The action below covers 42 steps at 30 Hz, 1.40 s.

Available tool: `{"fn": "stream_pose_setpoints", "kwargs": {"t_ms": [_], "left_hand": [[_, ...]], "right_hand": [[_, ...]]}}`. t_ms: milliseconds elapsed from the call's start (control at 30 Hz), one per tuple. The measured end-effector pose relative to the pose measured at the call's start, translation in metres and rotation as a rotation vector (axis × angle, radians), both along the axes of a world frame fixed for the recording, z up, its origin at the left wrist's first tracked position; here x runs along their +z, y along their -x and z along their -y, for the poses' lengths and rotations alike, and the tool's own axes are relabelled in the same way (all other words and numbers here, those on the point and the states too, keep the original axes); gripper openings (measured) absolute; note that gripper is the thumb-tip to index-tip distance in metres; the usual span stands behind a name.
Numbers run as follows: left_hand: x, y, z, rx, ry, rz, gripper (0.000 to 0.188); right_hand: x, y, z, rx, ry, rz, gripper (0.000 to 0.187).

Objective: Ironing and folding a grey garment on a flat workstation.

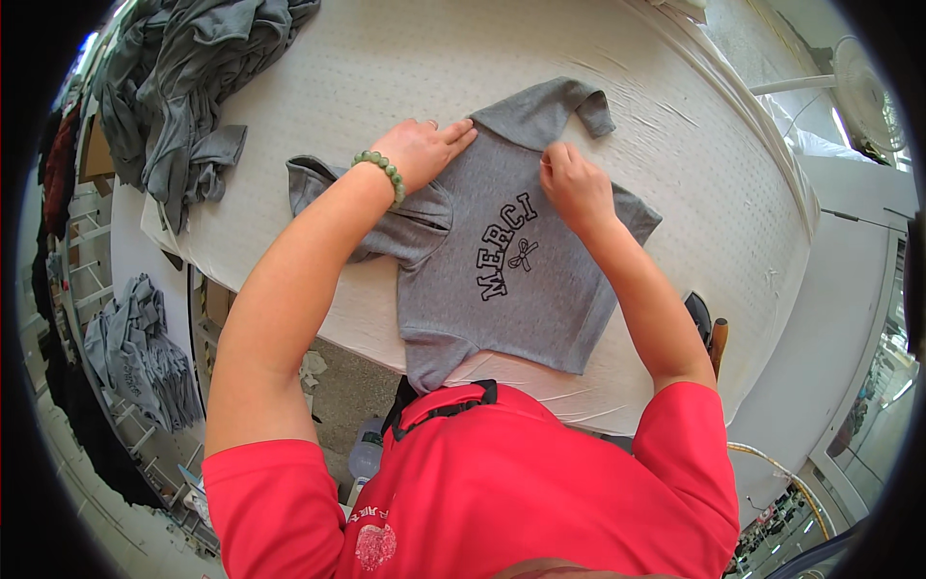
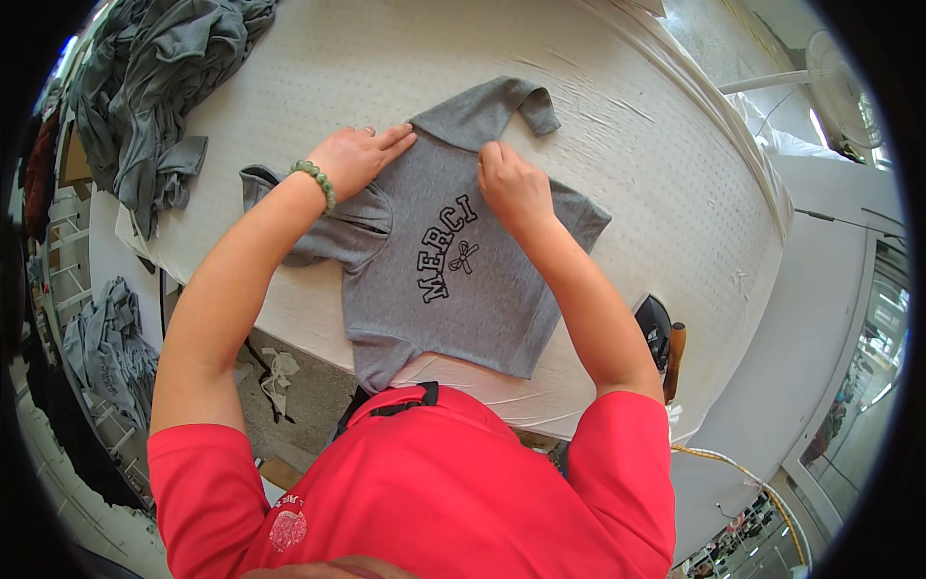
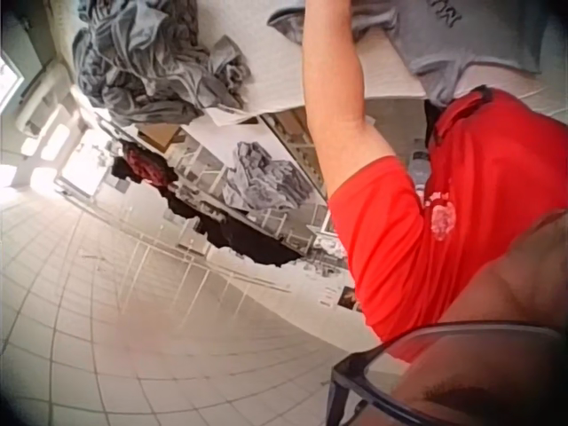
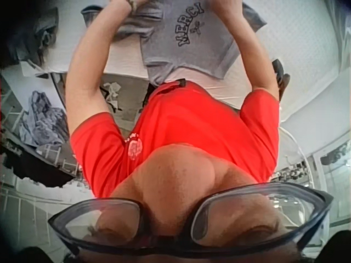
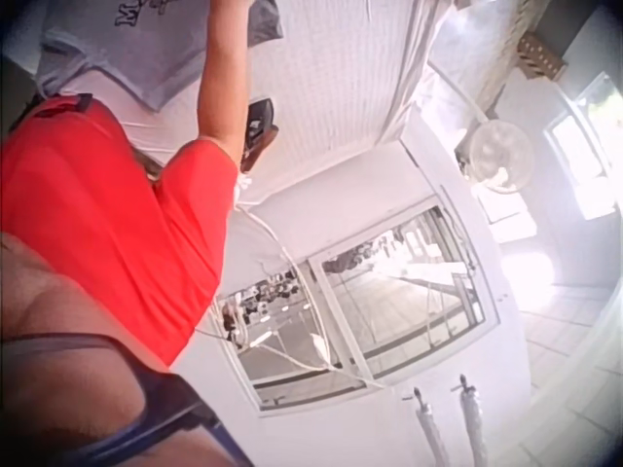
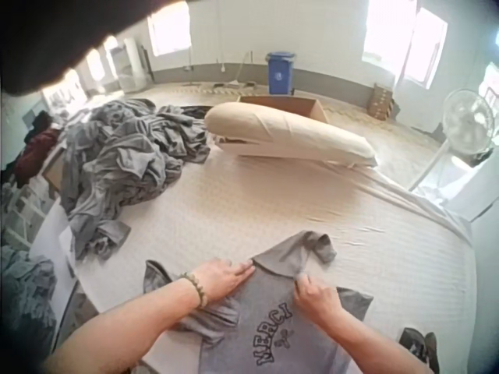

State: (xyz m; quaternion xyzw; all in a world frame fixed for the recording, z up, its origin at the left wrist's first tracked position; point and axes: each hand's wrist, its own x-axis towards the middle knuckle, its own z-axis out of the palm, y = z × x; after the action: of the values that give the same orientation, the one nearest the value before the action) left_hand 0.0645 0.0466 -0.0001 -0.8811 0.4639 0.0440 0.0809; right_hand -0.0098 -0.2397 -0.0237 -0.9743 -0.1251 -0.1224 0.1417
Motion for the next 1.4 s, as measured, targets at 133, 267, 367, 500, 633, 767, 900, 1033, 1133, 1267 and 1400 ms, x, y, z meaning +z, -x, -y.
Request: {"fn": "stream_pose_setpoints", "kwargs": {"t_ms": [133,267,367,500,633,767,900,1033,1133,1267,1400], "left_hand": [[0.008,0.001,-0.004,0.022,-0.014,-0.055,0.056],[0.01,0.0,-0.005,0.034,-0.041,-0.089,0.056],[0.007,-0.004,-0.008,0.031,-0.035,-0.1,0.055],[-0.002,-0.004,-0.011,0.028,0.024,-0.087,0.059],[-0.006,-0.002,-0.008,0.043,0.002,-0.08,0.057],[-0.014,-0.005,-0.011,0.051,0.052,-0.122,0.055],[-0.002,-0.004,-0.006,0.043,0.008,-0.071,0.054],[-0.006,-0.002,-0.011,0.046,0.029,-0.074,0.051],[-0.005,-0.006,-0.007,0.128,0.015,-0.157,0.046],[-0.01,0.002,-0.024,0.059,0.097,-0.1,0.035],[0.004,0.023,-0.055,-0.013,0.318,0.031,0.024]], "right_hand": [[0.058,0.069,0.067,-0.029,-0.127,0.066,0.028],[0.089,0.184,0.17,-0.5,0.202,0.106,0.057],[0.083,0.277,0.19,-0.67,0.334,0.02,0.066],[0.088,0.303,0.21,-0.791,0.182,-0.183,0.064],[0.1,0.273,0.241,-1.018,-0.021,-0.632,0.046],[0.141,0.209,0.18,-0.939,-0.445,-0.89,0.038],[0.139,0.13,0.099,-0.53,-0.279,-0.722,0.036],[0.119,0.022,0.0,-0.291,-0.069,-0.654,0.045],[0.108,-0.037,-0.045,-0.27,-0.021,-0.64,0.046],[0.092,-0.079,-0.07,-0.203,0.023,-0.62,0.047],[0.09,-0.09,-0.089,-0.035,0.067,-0.692,0.048]]}}
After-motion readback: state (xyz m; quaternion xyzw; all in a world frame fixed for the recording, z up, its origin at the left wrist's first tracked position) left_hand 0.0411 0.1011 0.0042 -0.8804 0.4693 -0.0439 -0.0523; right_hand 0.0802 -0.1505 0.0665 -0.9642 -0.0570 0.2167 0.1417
